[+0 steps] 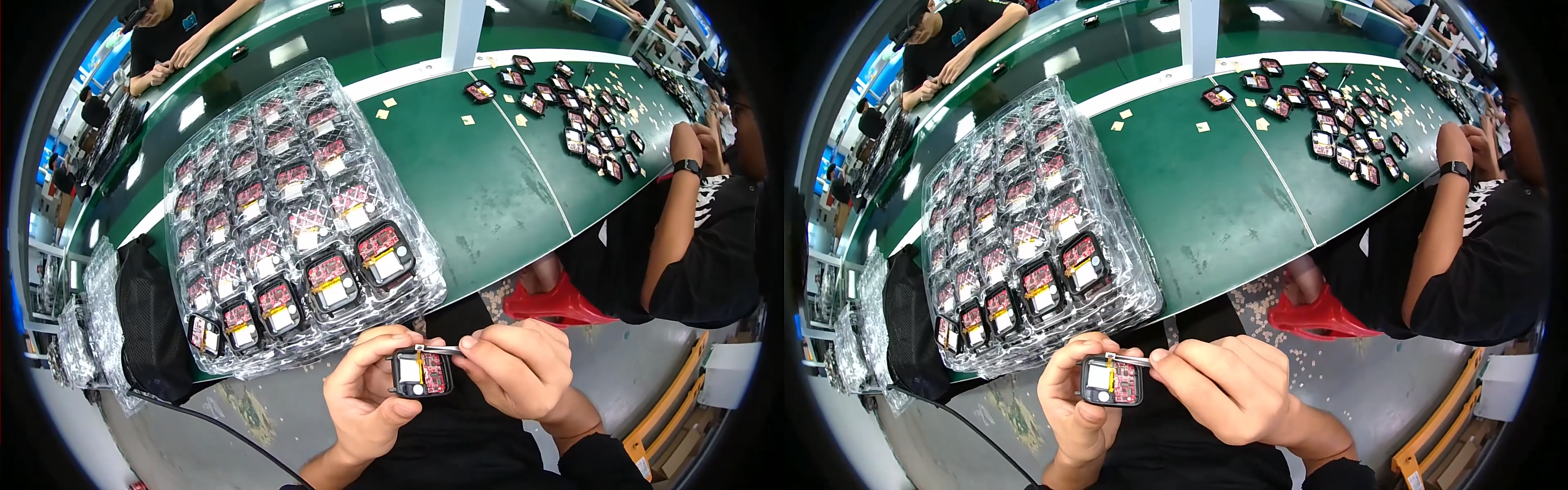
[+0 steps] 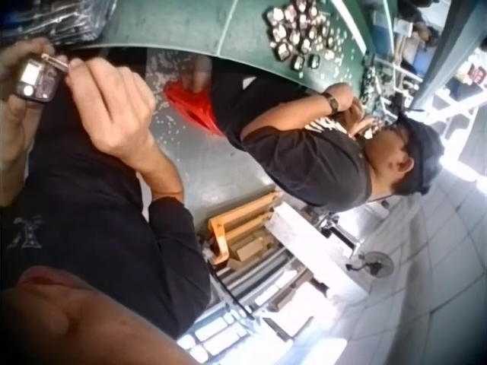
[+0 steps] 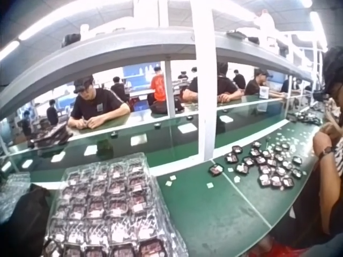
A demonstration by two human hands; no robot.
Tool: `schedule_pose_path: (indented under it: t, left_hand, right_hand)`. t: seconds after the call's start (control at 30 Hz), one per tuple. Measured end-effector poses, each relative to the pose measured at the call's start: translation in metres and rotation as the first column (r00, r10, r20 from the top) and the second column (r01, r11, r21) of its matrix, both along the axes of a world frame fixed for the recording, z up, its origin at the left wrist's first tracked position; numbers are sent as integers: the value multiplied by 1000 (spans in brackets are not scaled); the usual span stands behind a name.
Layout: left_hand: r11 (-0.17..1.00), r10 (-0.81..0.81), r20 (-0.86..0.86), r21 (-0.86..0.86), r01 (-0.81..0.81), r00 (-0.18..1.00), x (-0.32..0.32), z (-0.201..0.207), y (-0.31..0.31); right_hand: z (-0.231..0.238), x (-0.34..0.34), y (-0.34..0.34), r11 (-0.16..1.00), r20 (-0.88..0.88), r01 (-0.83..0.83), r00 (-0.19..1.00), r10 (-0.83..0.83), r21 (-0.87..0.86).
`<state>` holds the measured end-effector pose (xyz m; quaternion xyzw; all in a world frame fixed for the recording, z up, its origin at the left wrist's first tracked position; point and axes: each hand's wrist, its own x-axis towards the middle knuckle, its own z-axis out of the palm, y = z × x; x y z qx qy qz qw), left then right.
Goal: Assemble internal components of an electronic device using a small tool.
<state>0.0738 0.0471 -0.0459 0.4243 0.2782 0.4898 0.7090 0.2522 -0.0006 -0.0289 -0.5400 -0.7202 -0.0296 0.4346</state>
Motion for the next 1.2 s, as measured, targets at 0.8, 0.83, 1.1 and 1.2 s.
schedule_pose_path:
  t: [0.8, 0.83, 1.1, 1.2]
  left_hand:
    - [987, -155, 96, 64, 150, 983, -12, -9, 5]
    - [989, -148, 98, 42, 144, 984, -12, -9, 4]
    - [991, -134, 70, 40, 131, 989, -12, -10, 0]
    - [991, -130, 80, 54, 125, 988, -13, -9, 0]
  right_hand:
    - [-3, -1, 3, 983, -312, -93, 949, 39, -160]
    - [-3, -2, 2, 990, -257, -62, 966, 28, -125]
    - [-12, -5, 2, 999, -132, -19, 991, 15, -28]
    - [-13, -6, 0, 999, 8, 8, 1000, -8, 33]
